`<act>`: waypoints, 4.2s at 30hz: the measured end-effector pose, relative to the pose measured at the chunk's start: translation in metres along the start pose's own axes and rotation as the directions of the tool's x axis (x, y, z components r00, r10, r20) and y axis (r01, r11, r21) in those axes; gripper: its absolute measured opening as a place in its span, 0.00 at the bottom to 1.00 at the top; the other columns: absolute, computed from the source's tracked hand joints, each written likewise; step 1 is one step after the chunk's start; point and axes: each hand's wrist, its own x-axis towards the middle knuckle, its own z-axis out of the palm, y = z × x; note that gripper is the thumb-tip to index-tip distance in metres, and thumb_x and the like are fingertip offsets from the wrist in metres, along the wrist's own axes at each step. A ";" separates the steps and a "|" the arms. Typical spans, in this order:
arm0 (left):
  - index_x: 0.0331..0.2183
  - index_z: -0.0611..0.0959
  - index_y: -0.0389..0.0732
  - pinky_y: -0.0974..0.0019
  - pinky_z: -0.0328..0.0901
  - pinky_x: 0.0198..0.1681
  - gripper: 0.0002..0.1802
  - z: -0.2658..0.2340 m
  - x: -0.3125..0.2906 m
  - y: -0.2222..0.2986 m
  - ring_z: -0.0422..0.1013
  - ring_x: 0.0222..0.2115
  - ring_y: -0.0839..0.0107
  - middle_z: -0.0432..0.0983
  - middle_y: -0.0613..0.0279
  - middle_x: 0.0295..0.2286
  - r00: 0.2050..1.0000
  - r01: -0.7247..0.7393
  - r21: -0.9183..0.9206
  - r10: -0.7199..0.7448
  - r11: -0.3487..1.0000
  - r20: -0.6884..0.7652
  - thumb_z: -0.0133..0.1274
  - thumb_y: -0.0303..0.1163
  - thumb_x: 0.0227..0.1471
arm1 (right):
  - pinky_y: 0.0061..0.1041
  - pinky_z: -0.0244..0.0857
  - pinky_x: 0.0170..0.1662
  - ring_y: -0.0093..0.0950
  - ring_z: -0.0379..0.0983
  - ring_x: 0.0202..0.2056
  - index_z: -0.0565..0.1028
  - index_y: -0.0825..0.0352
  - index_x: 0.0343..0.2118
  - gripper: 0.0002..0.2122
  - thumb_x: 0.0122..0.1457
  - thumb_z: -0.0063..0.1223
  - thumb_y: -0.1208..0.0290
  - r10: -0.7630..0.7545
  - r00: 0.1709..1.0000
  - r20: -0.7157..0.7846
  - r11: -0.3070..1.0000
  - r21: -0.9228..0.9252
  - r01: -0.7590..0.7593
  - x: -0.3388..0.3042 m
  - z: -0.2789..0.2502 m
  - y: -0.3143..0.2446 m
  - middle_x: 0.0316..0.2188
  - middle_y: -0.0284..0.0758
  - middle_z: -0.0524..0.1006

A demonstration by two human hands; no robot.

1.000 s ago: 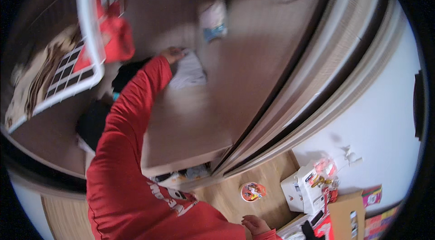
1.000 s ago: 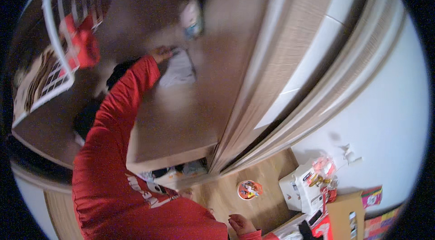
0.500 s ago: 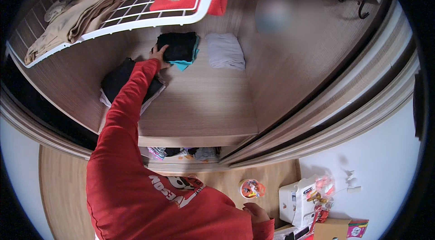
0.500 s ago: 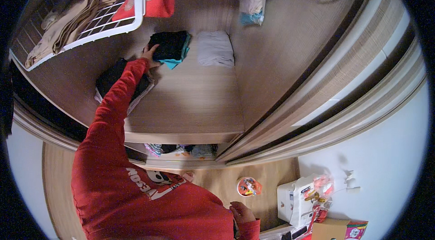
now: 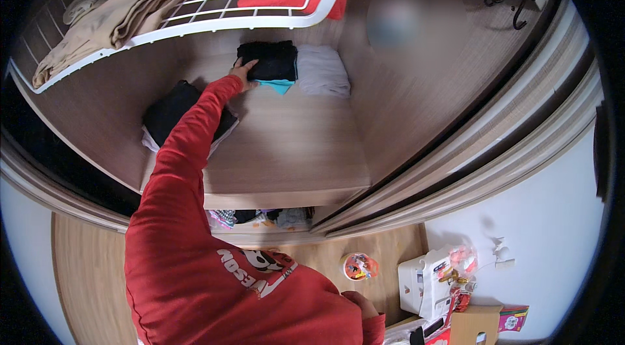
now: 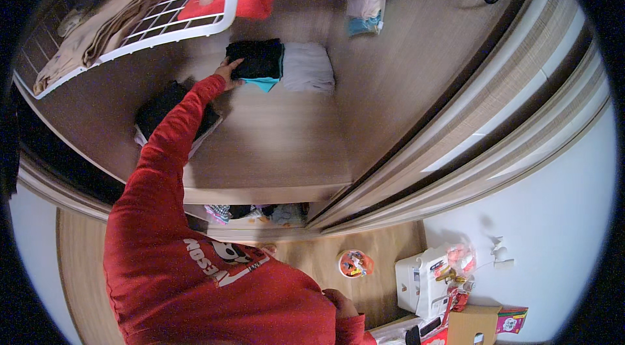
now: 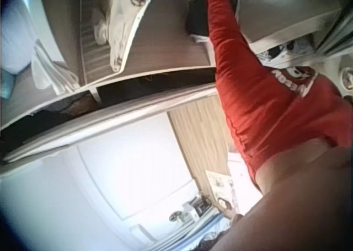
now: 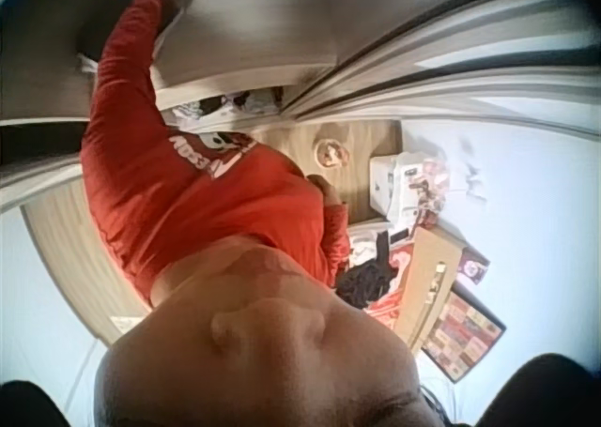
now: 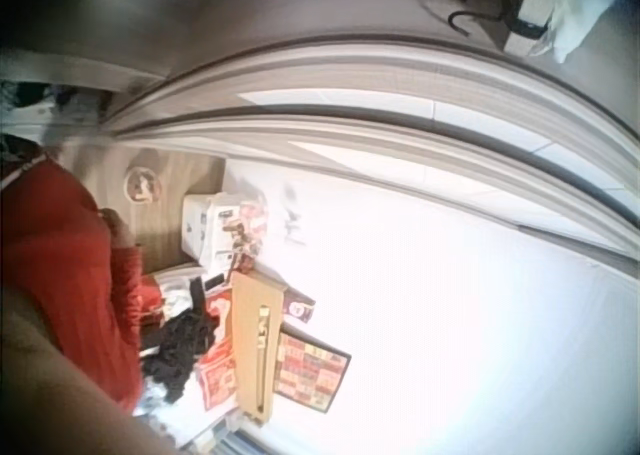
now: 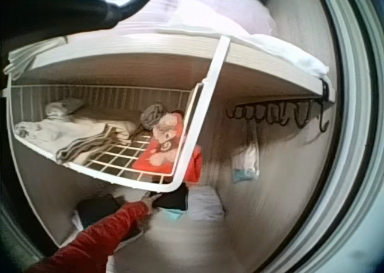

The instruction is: The person folds various garments, including a light-colored top, black pants, and a white top, by hand on a wooden shelf. They then pick up a striped garment from a nearby bed and fold it before placing it on the shelf with the others.

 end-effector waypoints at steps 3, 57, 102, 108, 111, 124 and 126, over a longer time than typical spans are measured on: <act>0.46 0.65 0.53 0.60 0.53 0.49 0.35 -0.055 -0.013 -0.001 0.56 0.46 0.50 0.56 0.43 0.47 0.988 -0.005 -0.170 0.031 0.985 0.150 0.57 0.45 0.32 | 0.23 0.61 0.40 0.27 0.69 0.36 0.65 0.72 0.40 0.14 0.50 0.45 0.71 -0.053 0.998 0.042 0.996 -0.066 0.056 -0.008 0.003 -0.020 0.33 0.41 0.72; 0.32 0.75 0.35 0.75 0.63 0.26 0.12 -0.042 -0.370 0.065 0.68 0.25 0.79 0.71 0.62 0.24 0.893 0.022 -0.965 -0.439 0.260 -0.098 0.39 0.16 0.43 | 0.26 0.62 0.39 0.35 0.69 0.36 0.67 0.69 0.38 0.23 0.34 0.55 0.69 -0.420 0.907 -0.037 0.800 -0.487 0.351 0.306 0.116 -0.258 0.32 0.46 0.71; 0.31 0.72 0.35 0.65 0.63 0.29 0.13 -0.042 -0.288 0.082 0.69 0.26 0.59 0.70 0.50 0.23 0.914 0.085 -0.571 -0.292 0.817 -0.281 0.50 0.25 0.37 | 0.26 0.62 0.40 0.30 0.67 0.37 0.66 0.72 0.41 0.21 0.47 0.50 0.62 -0.112 0.985 0.129 0.992 -0.047 0.119 0.329 0.050 -0.251 0.37 0.40 0.70; 0.34 0.71 0.32 0.60 0.62 0.35 0.25 -0.018 -0.254 0.071 0.67 0.31 0.50 0.70 0.42 0.28 0.960 0.238 -0.155 -0.256 0.959 -0.111 0.55 0.39 0.35 | 0.25 0.64 0.36 0.30 0.69 0.33 0.67 0.70 0.38 0.18 0.48 0.47 0.63 -0.244 0.965 0.100 0.823 0.548 0.151 0.230 0.009 -0.279 0.33 0.37 0.72; 0.32 0.74 0.33 0.60 0.62 0.36 0.24 -0.038 -0.242 0.083 0.67 0.33 0.51 0.71 0.43 0.29 0.957 0.282 -0.131 -0.269 0.950 0.110 0.55 0.41 0.34 | 0.25 0.65 0.32 0.30 0.70 0.29 0.68 0.71 0.37 0.17 0.48 0.47 0.63 -0.314 0.949 -0.035 0.742 0.615 0.268 0.206 -0.005 -0.295 0.30 0.36 0.73; 0.34 0.74 0.38 0.65 0.62 0.37 0.23 -0.155 -0.156 -0.001 0.69 0.32 0.60 0.71 0.49 0.32 0.993 0.115 -0.100 -0.116 0.988 0.001 0.55 0.42 0.36 | 0.26 0.63 0.41 0.32 0.68 0.36 0.65 0.74 0.40 0.18 0.49 0.46 0.67 -0.345 0.924 -0.165 0.756 0.535 0.377 0.142 -0.025 -0.275 0.35 0.43 0.71; 0.34 0.75 0.39 0.64 0.62 0.39 0.23 -0.150 -0.152 -0.015 0.68 0.35 0.57 0.71 0.49 0.32 0.974 0.212 0.038 -0.215 0.976 0.073 0.57 0.40 0.33 | 0.26 0.63 0.41 0.33 0.69 0.36 0.64 0.74 0.41 0.18 0.48 0.48 0.69 -0.310 0.912 -0.269 0.785 0.468 0.405 0.170 -0.027 -0.222 0.35 0.42 0.71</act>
